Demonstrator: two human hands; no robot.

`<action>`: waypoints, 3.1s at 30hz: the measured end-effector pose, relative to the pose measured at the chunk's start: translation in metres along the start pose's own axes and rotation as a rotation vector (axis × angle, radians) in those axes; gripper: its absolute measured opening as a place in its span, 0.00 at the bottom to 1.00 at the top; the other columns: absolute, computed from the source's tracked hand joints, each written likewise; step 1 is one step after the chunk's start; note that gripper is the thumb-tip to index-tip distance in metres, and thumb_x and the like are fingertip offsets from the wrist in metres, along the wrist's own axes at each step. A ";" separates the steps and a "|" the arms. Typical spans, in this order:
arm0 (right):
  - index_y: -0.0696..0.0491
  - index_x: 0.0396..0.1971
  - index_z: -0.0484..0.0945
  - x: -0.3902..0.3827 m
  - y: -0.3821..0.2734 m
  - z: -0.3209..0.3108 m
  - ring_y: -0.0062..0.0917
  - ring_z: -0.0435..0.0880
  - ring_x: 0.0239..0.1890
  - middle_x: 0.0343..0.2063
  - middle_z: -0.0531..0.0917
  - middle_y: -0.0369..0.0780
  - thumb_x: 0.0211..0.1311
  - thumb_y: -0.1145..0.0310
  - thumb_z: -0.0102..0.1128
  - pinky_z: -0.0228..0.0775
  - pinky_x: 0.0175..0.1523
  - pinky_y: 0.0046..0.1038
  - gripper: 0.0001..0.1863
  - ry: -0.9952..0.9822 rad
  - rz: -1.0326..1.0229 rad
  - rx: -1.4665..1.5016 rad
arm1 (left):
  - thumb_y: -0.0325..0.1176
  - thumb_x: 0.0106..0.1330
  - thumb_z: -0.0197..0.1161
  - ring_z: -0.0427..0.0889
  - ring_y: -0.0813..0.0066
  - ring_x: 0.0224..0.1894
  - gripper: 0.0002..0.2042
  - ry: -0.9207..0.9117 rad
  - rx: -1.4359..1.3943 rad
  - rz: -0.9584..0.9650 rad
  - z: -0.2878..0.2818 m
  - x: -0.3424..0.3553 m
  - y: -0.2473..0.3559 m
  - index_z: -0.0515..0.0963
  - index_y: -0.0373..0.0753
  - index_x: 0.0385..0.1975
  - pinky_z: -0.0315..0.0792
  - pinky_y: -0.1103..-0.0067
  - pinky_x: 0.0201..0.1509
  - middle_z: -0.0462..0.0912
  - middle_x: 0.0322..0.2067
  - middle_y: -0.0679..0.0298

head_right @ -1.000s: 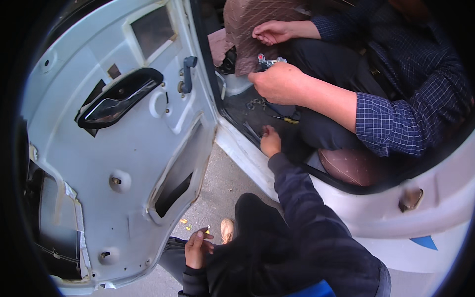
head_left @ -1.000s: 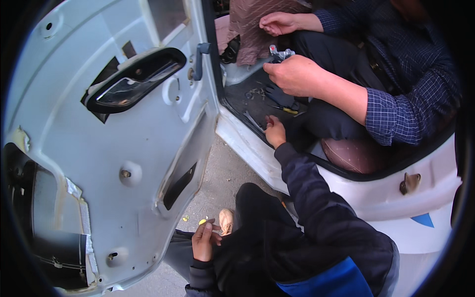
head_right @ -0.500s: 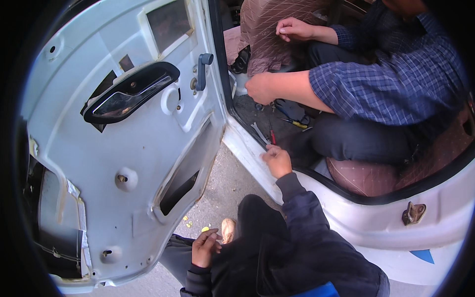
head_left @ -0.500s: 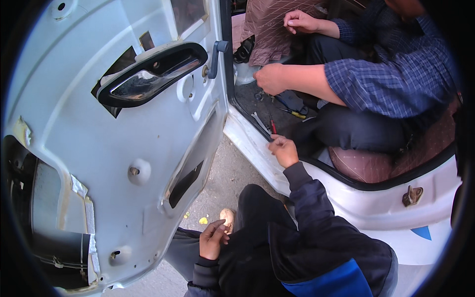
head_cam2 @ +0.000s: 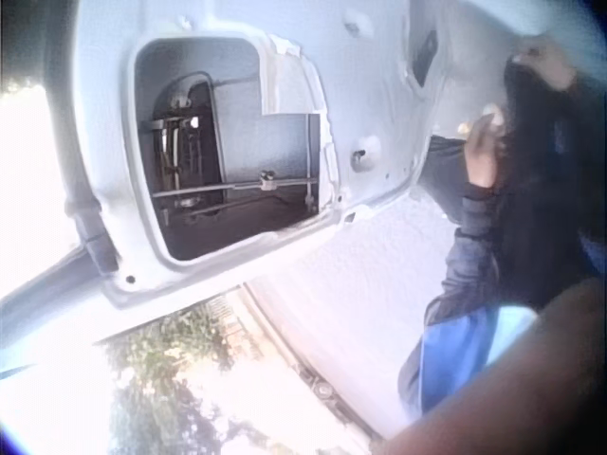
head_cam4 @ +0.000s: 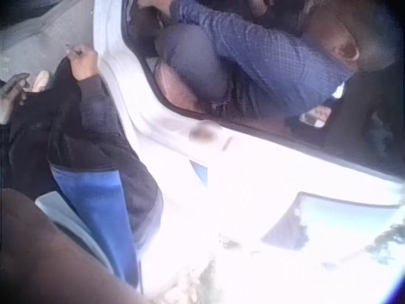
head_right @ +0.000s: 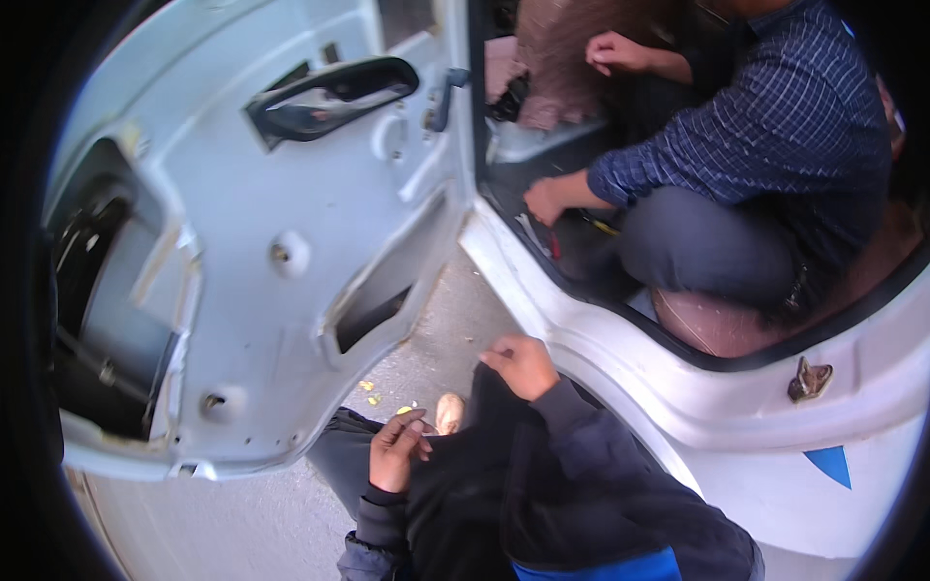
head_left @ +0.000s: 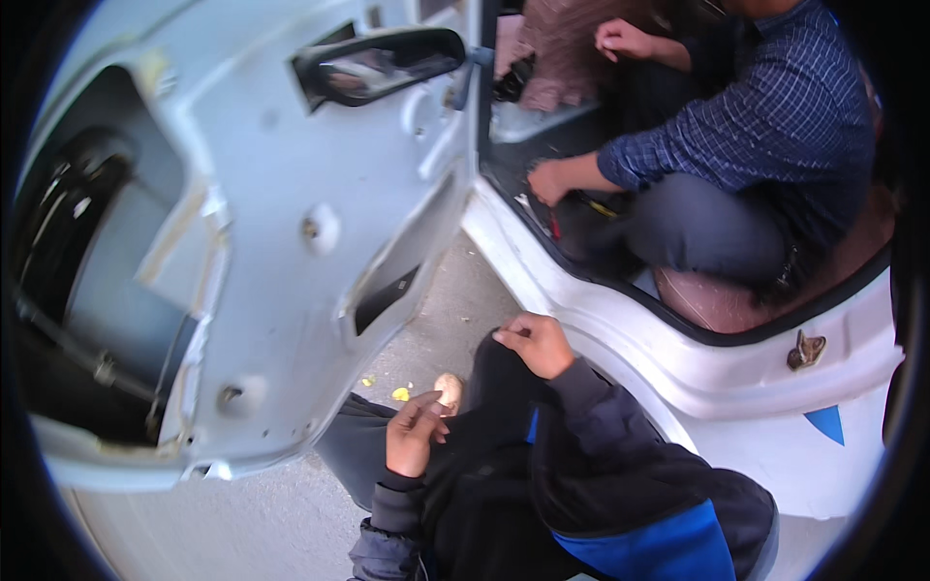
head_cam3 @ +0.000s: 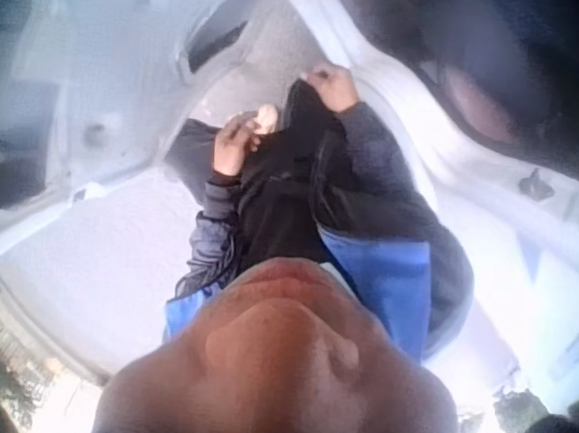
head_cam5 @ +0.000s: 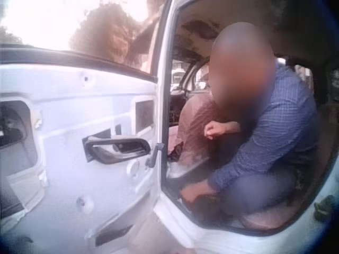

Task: The person removes the plastic moisture barrier from the car door, then uses a screwdriver and pliers to detach the door handle mechanism. They disconnect the linkage and remove the handle assembly from the door.

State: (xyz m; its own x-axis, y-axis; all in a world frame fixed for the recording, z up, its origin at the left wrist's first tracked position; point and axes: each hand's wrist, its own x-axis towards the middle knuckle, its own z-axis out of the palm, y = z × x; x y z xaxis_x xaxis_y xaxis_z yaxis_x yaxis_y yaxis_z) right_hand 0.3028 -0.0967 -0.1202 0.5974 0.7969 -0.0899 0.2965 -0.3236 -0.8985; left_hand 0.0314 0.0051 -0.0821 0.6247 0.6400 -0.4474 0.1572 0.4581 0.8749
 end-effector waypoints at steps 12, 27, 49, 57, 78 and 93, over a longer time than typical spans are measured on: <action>0.64 0.52 0.83 0.034 -0.065 0.004 0.24 0.85 0.39 0.37 0.90 0.45 0.69 0.67 0.66 0.78 0.49 0.29 0.18 -0.047 -0.361 -0.068 | 0.30 0.75 0.62 0.82 0.78 0.30 0.15 0.185 -0.066 0.207 -0.059 -0.073 0.000 0.80 0.30 0.57 0.77 0.82 0.32 0.87 0.39 0.56; 0.57 0.52 0.84 0.250 0.179 -0.100 0.50 0.84 0.55 0.48 0.86 0.56 0.56 0.66 0.67 0.75 0.62 0.41 0.23 0.711 0.353 -0.320 | 0.39 0.78 0.57 0.73 0.76 0.10 0.19 0.644 -0.091 0.139 -0.150 -0.021 -0.051 0.78 0.25 0.52 0.61 0.84 0.11 0.81 0.22 0.57; 0.44 0.64 0.77 0.310 0.224 -0.129 0.40 0.72 0.66 0.61 0.79 0.40 0.62 0.55 0.67 0.62 0.68 0.51 0.29 0.462 0.296 -0.983 | 0.41 0.79 0.54 0.69 0.76 0.07 0.18 0.806 0.062 0.187 -0.095 -0.052 -0.051 0.79 0.27 0.44 0.59 0.83 0.09 0.78 0.17 0.58; 0.50 0.52 0.84 0.287 0.221 -0.128 0.36 0.79 0.53 0.50 0.85 0.43 0.68 0.60 0.61 0.66 0.60 0.43 0.17 0.722 0.117 -0.549 | 0.38 0.79 0.55 0.70 0.77 0.08 0.15 0.772 0.083 0.197 -0.089 -0.041 -0.045 0.78 0.28 0.43 0.60 0.84 0.10 0.79 0.17 0.58; 0.63 0.56 0.76 -0.038 -0.046 0.013 0.19 0.86 0.41 0.44 0.87 0.41 0.72 0.80 0.54 0.77 0.48 0.21 0.16 0.115 0.036 1.025 | 0.32 0.70 0.70 0.81 0.71 0.54 0.24 0.039 0.228 0.302 0.038 -0.025 0.011 0.74 0.33 0.63 0.78 0.77 0.53 0.78 0.59 0.58; 0.64 0.55 0.80 -0.123 -0.090 0.033 0.24 0.85 0.47 0.52 0.82 0.45 0.69 0.78 0.62 0.77 0.55 0.27 0.16 -0.170 -0.301 0.581 | 0.28 0.76 0.60 0.80 0.67 0.60 0.26 -0.144 -0.533 0.259 0.034 -0.038 0.001 0.66 0.27 0.71 0.74 0.72 0.65 0.80 0.60 0.54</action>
State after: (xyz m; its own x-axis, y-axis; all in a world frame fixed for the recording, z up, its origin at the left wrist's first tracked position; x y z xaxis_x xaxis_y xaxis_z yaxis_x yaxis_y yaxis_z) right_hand 0.1780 -0.1490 -0.0426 0.4122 0.8937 0.1772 -0.0456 0.2145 -0.9757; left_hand 0.0333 -0.0400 -0.0581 0.6942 0.6992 -0.1707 -0.3949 0.5683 0.7219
